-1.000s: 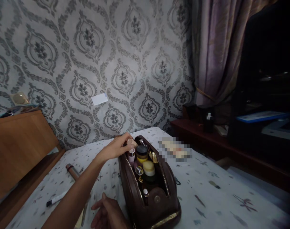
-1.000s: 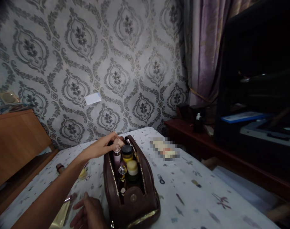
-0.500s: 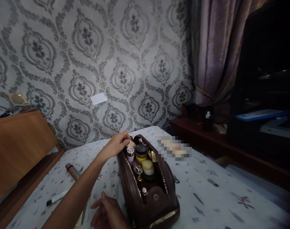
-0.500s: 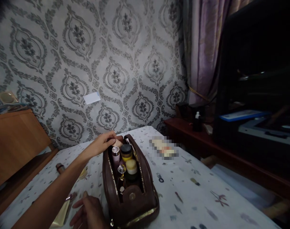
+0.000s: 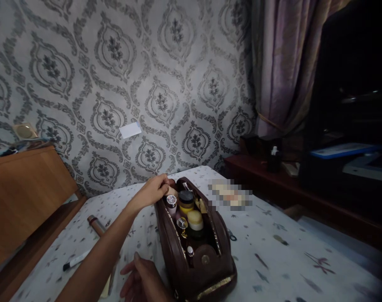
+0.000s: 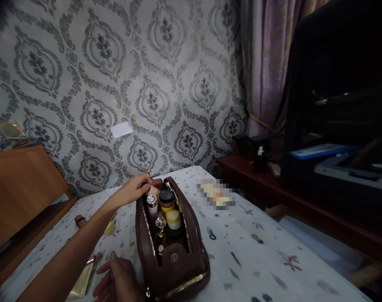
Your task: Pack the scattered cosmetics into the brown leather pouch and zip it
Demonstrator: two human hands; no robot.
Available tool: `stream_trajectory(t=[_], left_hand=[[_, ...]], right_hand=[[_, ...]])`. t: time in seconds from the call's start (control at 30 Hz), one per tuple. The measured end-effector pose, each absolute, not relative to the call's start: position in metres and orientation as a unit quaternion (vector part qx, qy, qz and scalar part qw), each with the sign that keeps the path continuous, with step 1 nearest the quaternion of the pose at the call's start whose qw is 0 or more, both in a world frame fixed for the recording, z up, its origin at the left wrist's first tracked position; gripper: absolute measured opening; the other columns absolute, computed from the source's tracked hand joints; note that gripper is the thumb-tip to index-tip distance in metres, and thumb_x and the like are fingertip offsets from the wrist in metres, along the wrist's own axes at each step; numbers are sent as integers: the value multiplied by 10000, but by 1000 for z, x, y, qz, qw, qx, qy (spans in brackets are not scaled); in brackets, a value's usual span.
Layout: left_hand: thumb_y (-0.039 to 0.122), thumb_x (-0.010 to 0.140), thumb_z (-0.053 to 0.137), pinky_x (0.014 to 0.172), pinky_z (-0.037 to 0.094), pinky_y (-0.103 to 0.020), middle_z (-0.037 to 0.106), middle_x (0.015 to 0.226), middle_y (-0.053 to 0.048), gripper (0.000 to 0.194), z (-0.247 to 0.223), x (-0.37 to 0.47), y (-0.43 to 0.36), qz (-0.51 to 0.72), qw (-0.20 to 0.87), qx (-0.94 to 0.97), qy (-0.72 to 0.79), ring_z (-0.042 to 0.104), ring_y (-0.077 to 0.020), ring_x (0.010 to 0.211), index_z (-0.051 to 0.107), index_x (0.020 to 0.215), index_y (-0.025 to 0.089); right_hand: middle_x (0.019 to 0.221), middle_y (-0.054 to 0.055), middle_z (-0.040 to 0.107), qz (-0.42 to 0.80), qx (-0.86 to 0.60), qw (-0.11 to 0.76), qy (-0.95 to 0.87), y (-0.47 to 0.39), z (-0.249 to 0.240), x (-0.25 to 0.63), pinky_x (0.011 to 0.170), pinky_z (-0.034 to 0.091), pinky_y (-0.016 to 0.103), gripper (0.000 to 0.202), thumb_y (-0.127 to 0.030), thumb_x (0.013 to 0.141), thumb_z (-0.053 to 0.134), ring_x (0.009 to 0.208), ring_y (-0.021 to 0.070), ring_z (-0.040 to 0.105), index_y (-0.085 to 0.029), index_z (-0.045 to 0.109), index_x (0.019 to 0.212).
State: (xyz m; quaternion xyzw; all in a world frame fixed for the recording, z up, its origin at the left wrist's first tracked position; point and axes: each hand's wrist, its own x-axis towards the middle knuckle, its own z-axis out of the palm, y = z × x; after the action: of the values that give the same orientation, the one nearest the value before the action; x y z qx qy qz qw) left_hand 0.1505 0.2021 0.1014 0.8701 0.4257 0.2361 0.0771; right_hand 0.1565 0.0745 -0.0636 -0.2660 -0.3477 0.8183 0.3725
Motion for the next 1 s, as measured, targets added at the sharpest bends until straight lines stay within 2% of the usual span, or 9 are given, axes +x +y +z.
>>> stream_trajectory(t=[0.27, 0.43, 0.67, 0.83, 1.0], left_hand=[[194, 846, 458, 702, 392, -256, 626, 745, 17, 168, 105, 152, 197, 243, 86, 874, 412, 550, -147, 721, 624, 863, 174], [291, 897, 441, 664, 380, -251, 596, 683, 19, 242, 108, 156, 192, 247, 83, 874, 410, 534, -146, 684, 614, 772, 177], [354, 932, 419, 762, 435, -266, 667, 845, -18, 281, 109, 141, 172, 359, 84, 828, 422, 594, -175, 822, 625, 872, 172], [413, 944, 419, 728, 451, -265, 675, 867, -30, 309, 85, 101, 151, 422, 80, 776, 462, 615, -191, 839, 623, 895, 187], [468, 913, 455, 767, 467, -291, 695, 852, -44, 343, 44, 39, 144, 455, 96, 722, 512, 632, -215, 870, 642, 839, 191]], right_hand=[[506, -13, 583, 821, -268, 361, -351, 75, -63, 156, 383, 271, 217, 797, -921, 641, 438, 355, 100, 485, -165, 569, 859], [527, -14, 603, 825, -257, 362, -349, 73, -62, 158, 371, 276, 210, 786, -911, 650, 450, 371, 95, 506, -165, 570, 864], [524, 4, 604, 829, -256, 363, -339, 75, -65, 157, 355, 249, 208, 799, -899, 671, 458, 357, 103, 516, -139, 580, 885], [509, 2, 604, 831, -247, 370, -333, 77, -70, 154, 352, 261, 204, 782, -898, 647, 486, 350, 103, 505, -152, 594, 853], [514, 22, 620, 824, -243, 388, -334, 77, -69, 156, 355, 275, 219, 797, -906, 525, 576, 357, 121, 499, -163, 615, 811]])
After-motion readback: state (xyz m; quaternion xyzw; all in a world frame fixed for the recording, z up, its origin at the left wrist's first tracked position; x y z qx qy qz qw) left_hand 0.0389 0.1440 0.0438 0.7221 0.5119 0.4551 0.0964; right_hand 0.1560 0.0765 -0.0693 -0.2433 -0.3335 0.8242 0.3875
